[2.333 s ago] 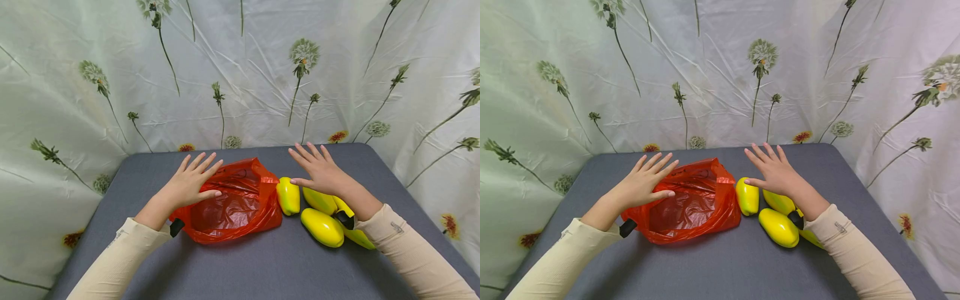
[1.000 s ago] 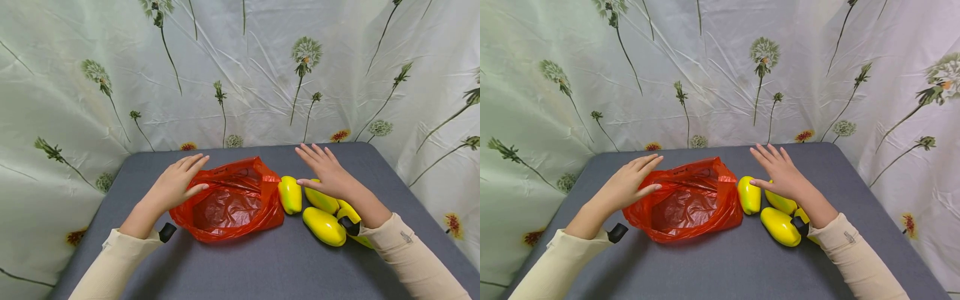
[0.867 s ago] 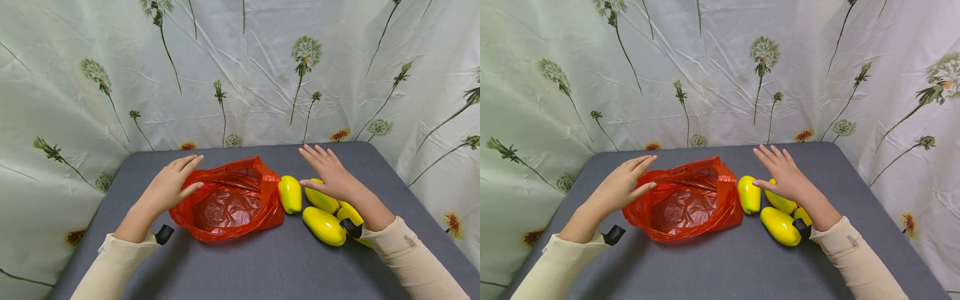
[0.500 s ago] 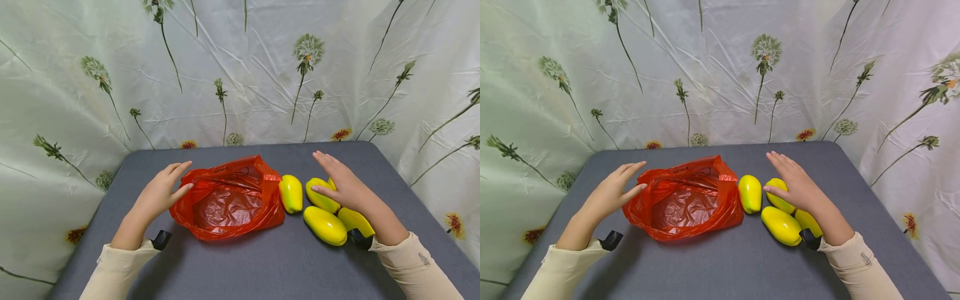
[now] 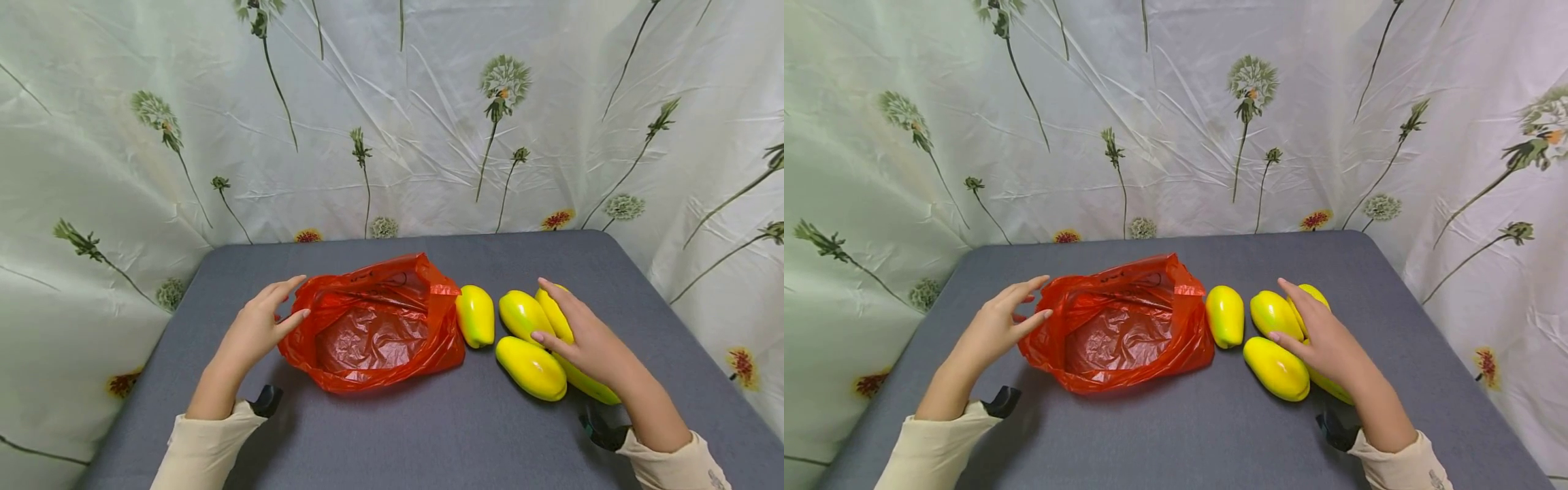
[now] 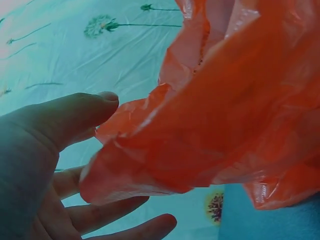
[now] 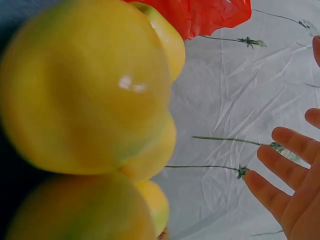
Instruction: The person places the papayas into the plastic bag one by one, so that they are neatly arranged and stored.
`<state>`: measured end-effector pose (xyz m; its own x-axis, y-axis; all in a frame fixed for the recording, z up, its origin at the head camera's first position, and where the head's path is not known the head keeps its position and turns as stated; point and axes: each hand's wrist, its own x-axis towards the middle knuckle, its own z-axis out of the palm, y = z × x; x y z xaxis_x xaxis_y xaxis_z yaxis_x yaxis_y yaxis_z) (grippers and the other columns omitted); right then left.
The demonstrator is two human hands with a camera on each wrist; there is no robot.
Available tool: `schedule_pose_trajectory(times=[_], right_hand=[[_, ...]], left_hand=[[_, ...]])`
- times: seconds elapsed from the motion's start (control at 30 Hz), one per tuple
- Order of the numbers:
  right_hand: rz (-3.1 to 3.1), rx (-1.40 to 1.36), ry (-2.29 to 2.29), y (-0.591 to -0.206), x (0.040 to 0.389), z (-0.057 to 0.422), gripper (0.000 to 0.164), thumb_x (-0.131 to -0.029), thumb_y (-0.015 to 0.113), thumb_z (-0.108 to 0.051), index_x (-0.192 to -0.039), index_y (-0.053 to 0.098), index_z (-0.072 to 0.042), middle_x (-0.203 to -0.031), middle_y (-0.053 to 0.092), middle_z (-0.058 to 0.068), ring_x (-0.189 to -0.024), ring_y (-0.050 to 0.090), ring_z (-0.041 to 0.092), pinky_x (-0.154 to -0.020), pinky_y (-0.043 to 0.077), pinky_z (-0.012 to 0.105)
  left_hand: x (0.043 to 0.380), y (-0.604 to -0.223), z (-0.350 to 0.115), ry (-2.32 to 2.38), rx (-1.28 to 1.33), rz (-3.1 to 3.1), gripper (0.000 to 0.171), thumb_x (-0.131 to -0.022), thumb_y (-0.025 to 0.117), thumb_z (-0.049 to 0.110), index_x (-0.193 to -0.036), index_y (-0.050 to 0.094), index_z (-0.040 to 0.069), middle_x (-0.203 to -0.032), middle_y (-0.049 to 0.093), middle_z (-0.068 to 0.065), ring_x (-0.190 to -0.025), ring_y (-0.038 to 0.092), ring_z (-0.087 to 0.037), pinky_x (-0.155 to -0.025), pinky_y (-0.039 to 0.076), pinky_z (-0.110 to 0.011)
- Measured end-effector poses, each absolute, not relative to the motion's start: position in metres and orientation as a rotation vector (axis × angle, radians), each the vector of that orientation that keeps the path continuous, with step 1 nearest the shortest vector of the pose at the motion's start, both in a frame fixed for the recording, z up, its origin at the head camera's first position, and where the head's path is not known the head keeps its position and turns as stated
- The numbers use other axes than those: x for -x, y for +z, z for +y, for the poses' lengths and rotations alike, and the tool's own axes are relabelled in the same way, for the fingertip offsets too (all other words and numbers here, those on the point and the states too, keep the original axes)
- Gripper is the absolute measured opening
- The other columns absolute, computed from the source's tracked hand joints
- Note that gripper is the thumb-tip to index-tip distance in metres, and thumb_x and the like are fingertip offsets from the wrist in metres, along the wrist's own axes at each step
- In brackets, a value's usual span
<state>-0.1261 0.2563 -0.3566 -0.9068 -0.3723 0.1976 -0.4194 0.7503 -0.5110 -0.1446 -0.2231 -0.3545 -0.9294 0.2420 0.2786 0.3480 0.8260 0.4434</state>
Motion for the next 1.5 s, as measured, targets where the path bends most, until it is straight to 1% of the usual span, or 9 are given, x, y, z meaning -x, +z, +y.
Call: schedule_pose_trajectory(times=[0.4,0.53,0.7,0.8,0.9,1.07,1.2,1.4,1.5], right_hand=[[-2.797,-0.548,0.937,-0.39,0.092,0.26,0.072,-0.083,0.065,-0.019,-0.142,0.023,-0.012,-0.126,0.044,0.019,-0.109,0.043,0.034,-0.082,0.034,0.054],[-2.813,-0.504,0.923,-0.402,0.085,0.259,0.068,-0.083,0.066,-0.021,-0.138,0.03,-0.006,-0.121,0.049,0.016,-0.108,0.045,0.03,-0.089,0.034,0.033],[-2.794,-0.498,0.883,-0.413,0.079,0.255,0.064,-0.079,0.069,-0.024,-0.131,0.038,-0.001,-0.124,0.048,0.015,-0.11,0.045,0.03,-0.088,0.015,0.0],[-2.784,-0.491,0.834,-0.416,0.077,0.253,0.064,-0.076,0.072,-0.026,-0.127,0.043,0.0,-0.121,0.049,0.014,-0.108,0.045,0.029,-0.089,0.022,0.004],[-2.783,-0.482,0.792,-0.417,0.076,0.251,0.065,-0.072,0.076,-0.026,-0.124,0.046,0.0,-0.118,0.051,0.012,-0.105,0.046,0.028,-0.087,0.034,0.022],[-2.785,-0.501,0.754,-0.417,0.077,0.248,0.064,-0.066,0.079,-0.02,-0.119,0.05,0.0,-0.115,0.053,0.013,-0.104,0.048,0.029,-0.083,0.037,0.04],[-2.762,-0.501,0.752,-0.419,0.078,0.248,0.06,-0.064,0.08,-0.015,-0.115,0.053,0.001,-0.114,0.054,0.013,-0.104,0.049,0.029,-0.085,0.036,0.035],[-2.692,-0.492,0.793,-0.42,0.077,0.251,0.06,-0.062,0.081,-0.012,-0.114,0.055,0.003,-0.112,0.056,0.015,-0.102,0.05,0.03,-0.088,0.025,0.005],[-2.633,-0.515,0.821,-0.417,0.078,0.252,0.061,-0.059,0.082,-0.009,-0.113,0.055,0.003,-0.111,0.056,0.015,-0.104,0.048,0.022,-0.088,0.02,0.0]], left_hand=[[0.147,-0.37,-0.225,-0.921,0.531,-2.633,0.052,-0.079,0.067,0.005,-0.128,0.049,0.009,-0.114,0.055,-0.013,-0.092,0.059,-0.027,-0.072,0.051,-0.042],[0.147,-0.374,-0.226,-0.954,0.532,-2.601,0.051,-0.079,0.066,0.001,-0.128,0.05,0.008,-0.113,0.056,-0.013,-0.092,0.059,-0.027,-0.071,0.051,-0.042],[0.146,-0.376,-0.229,-0.967,0.493,-2.602,0.048,-0.081,0.064,0.001,-0.127,0.051,0.01,-0.114,0.056,-0.012,-0.09,0.059,-0.028,-0.07,0.051,-0.044],[0.145,-0.378,-0.229,-0.971,0.463,-2.612,0.047,-0.083,0.062,0.002,-0.127,0.051,0.012,-0.115,0.055,-0.011,-0.092,0.059,-0.029,-0.07,0.051,-0.046],[0.144,-0.378,-0.229,-0.987,0.436,-2.624,0.046,-0.084,0.061,0.002,-0.128,0.051,0.013,-0.118,0.054,-0.011,-0.093,0.058,-0.03,-0.07,0.05,-0.047],[0.143,-0.378,-0.229,-0.995,0.416,-2.638,0.046,-0.084,0.06,0.002,-0.128,0.05,0.013,-0.12,0.053,-0.012,-0.095,0.057,-0.031,-0.071,0.05,-0.049],[0.143,-0.379,-0.229,-1.002,0.406,-2.643,0.046,-0.085,0.06,0.003,-0.129,0.05,0.014,-0.12,0.053,-0.012,-0.096,0.057,-0.031,-0.071,0.05,-0.048],[0.143,-0.38,-0.229,-1.015,0.39,-2.641,0.045,-0.086,0.06,0.005,-0.128,0.05,0.014,-0.121,0.052,-0.011,-0.096,0.057,-0.03,-0.071,0.05,-0.048],[0.144,-0.38,-0.229,-1.016,0.395,-2.624,0.044,-0.085,0.06,0.004,-0.127,0.052,0.014,-0.119,0.053,-0.011,-0.095,0.057,-0.031,-0.07,0.05,-0.048]])
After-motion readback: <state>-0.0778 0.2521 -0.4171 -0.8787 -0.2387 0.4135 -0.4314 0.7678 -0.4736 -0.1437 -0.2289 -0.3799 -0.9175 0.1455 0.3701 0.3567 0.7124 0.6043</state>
